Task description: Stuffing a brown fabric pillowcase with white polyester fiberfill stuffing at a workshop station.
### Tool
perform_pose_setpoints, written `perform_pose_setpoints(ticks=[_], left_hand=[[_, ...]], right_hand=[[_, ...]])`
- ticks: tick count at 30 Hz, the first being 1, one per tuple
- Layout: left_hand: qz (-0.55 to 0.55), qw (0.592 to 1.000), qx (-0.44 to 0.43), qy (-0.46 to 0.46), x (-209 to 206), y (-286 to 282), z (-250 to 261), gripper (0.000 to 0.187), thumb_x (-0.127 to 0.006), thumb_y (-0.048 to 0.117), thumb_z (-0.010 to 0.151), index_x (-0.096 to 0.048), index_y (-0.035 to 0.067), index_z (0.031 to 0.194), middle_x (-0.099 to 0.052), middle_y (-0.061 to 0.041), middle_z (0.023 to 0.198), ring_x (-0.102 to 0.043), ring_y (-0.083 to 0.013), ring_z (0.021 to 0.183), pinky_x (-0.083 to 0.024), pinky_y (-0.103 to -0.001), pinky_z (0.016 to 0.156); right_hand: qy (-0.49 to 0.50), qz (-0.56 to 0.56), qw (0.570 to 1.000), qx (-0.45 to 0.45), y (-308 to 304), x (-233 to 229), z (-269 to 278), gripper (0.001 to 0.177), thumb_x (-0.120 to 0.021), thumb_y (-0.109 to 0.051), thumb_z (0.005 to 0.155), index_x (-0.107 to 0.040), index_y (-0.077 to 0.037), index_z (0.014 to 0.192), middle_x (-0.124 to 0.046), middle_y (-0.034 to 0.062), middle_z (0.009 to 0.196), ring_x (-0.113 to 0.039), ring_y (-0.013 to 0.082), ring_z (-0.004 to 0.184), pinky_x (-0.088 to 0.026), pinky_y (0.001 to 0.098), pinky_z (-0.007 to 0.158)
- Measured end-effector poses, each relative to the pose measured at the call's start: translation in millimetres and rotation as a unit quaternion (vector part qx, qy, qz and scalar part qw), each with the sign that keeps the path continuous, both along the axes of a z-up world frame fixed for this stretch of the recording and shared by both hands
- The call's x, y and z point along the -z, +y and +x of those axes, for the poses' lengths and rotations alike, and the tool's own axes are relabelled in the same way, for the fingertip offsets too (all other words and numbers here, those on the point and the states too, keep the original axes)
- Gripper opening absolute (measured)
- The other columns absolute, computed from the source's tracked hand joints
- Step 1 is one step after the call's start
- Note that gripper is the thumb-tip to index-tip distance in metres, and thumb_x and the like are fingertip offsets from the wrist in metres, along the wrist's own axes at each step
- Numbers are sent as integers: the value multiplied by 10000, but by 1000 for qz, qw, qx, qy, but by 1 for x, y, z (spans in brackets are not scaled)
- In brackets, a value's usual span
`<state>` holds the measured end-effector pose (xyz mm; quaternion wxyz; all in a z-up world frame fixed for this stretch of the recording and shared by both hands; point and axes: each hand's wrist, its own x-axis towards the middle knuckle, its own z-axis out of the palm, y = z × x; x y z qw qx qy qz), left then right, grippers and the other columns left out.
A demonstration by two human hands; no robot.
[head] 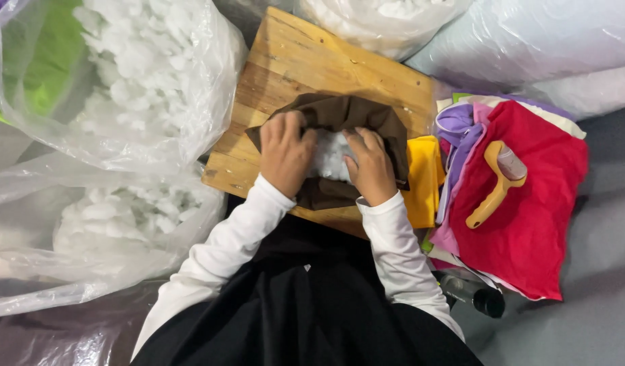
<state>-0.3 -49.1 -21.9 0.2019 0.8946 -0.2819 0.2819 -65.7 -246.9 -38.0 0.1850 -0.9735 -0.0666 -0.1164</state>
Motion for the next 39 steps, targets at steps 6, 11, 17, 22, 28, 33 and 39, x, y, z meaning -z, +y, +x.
perform_pose_setpoints(ticks=[6, 11, 17, 22, 28, 33, 39], left_hand=[[121, 969, 213, -15, 76, -38, 36, 123, -752, 195, 797, -688, 172, 900, -607, -22, 906, -560, -254, 909, -473, -362, 680], [304, 910, 52, 276, 122, -25, 77, 877, -929, 534, 536, -662, 209, 1305, -635, -123, 1307, -501, -382, 1278, -358, -582, 1036], [252, 920, 66, 294, 81, -17, 64, 661, -915, 353, 598, -705, 185, 1202, -708, -98, 1136, -664, -340, 1052, -432, -545, 941], [67, 970, 100, 211, 8, -3, 16, 292, -749, 208, 857, -646, 81, 1099, -663, -108, 1055, -717, -320, 920, -577, -379, 775], [160, 956, 108, 221, 66, -12, -11, 502, -854, 474, 721, -727, 121, 1055, -680, -57, 975, -670, -267, 1012, -572, -378, 760], [-95, 984, 140, 61, -2, 43, -30, 328, -723, 324, 954, -690, 43, 1121, -670, -125, 1081, -652, -362, 1124, -556, -425, 916], [-113, 991, -11, 77, -32, 184, -65, 246, -812, 169, 904, -731, 9, 1072, -690, -145, 1052, -672, -379, 1065, -564, -437, 944]], right_hand=[[67, -26, 997, -34, -14, -3, 16, 587, -873, -199, 746, -671, -140, 1294, -592, 106, 1225, -597, 351, 1184, -535, 480, 977], [224, -40, 974, 16, -27, 19, 16, 642, -857, -304, 751, -639, -212, 1348, -630, 114, 1209, -649, 368, 1106, -529, 541, 911], [266, -46, 961, 60, -20, -29, 10, 672, -843, -295, 776, -617, -148, 1391, -669, 211, 1128, -697, 423, 1047, -565, 568, 841], [130, -37, 989, 61, -18, -31, 2, 282, -750, -185, 918, -721, -106, 1188, -659, 109, 1000, -710, 324, 936, -599, 433, 774], [146, -64, 987, 19, -5, 32, 9, 219, -687, -75, 888, -765, -117, 1088, -685, 115, 893, -725, 347, 844, -614, 468, 701], [-126, -12, 992, 14, 26, -37, -9, 83, -665, -166, 1030, -732, -119, 1044, -618, 57, 872, -635, 313, 843, -539, 409, 784], [-102, 133, 973, -160, 134, -57, -8, 113, -705, -91, 1002, -754, -80, 1103, -670, 68, 911, -670, 307, 856, -561, 399, 765]])
